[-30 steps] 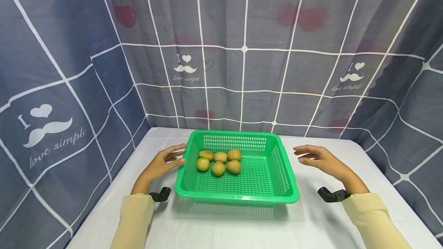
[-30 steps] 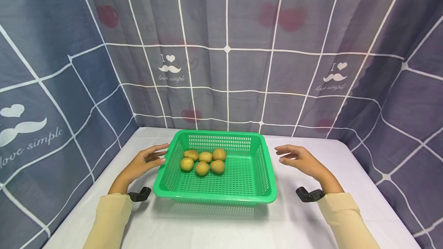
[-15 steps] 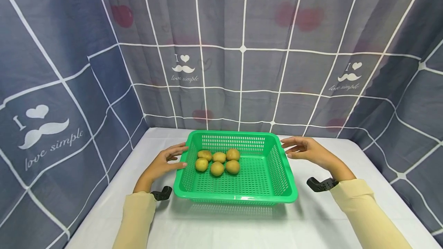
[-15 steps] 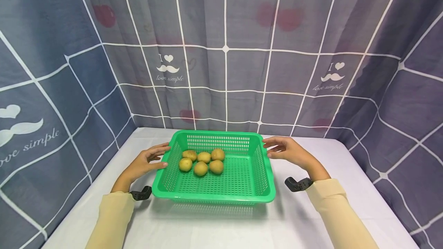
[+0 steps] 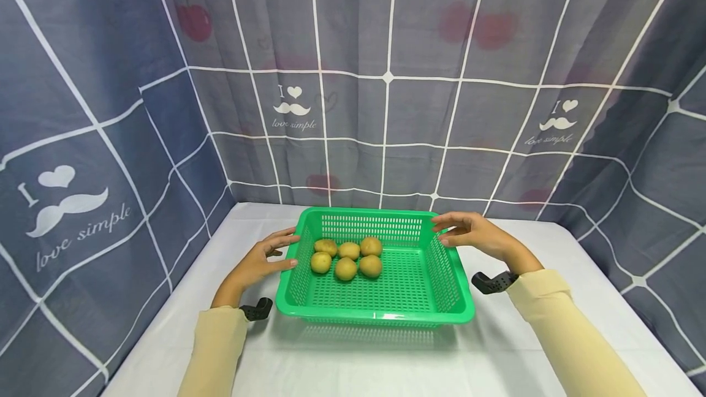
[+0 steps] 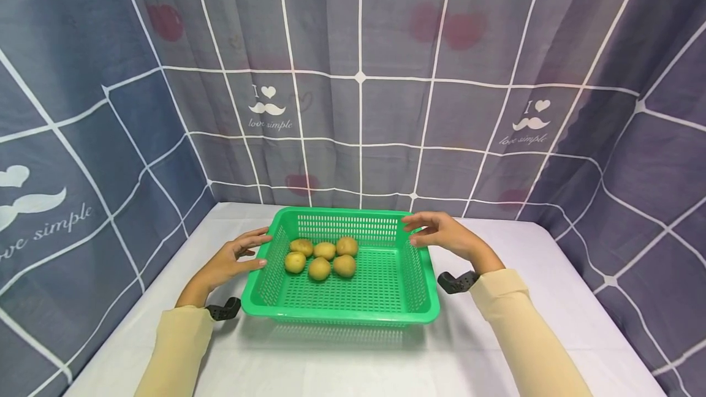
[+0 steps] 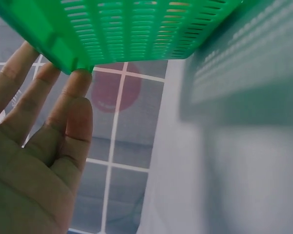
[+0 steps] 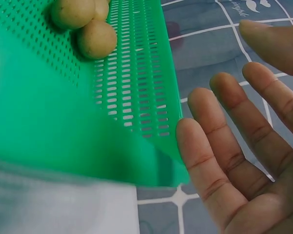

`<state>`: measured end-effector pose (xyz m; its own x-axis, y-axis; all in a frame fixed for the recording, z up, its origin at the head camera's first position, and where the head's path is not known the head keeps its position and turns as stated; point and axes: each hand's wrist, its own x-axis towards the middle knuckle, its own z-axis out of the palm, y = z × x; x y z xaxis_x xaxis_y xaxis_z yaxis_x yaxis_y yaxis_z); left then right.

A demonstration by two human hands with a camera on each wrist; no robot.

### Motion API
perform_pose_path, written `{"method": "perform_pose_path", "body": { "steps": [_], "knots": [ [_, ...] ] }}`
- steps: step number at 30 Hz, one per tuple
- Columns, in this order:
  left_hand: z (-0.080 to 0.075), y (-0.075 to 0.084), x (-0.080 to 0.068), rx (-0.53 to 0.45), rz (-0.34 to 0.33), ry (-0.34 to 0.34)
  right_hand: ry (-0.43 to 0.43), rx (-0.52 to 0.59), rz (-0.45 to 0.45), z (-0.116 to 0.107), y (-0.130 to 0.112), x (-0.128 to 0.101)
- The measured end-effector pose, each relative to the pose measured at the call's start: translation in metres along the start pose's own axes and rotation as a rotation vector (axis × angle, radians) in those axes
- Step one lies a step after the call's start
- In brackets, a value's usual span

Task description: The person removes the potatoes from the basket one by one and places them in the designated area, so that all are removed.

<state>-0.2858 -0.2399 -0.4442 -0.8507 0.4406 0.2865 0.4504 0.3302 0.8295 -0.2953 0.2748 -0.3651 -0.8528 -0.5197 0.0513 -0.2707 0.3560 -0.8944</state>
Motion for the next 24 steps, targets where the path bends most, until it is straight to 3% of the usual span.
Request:
{"method": "perform_pose_path", "body": {
  "steps": [13, 24],
  "knots": [
    [-0.001, -0.001, -0.001, -0.018, 0.022, -0.033, -0.02, 0.017, 0.02, 0.017, 0.001, 0.032],
    [-0.002, -0.001, 0.001, 0.006, -0.011, -0.03, -0.057, 0.078, 0.029, 0.031, 0.008, 0.056]
  ]
}}
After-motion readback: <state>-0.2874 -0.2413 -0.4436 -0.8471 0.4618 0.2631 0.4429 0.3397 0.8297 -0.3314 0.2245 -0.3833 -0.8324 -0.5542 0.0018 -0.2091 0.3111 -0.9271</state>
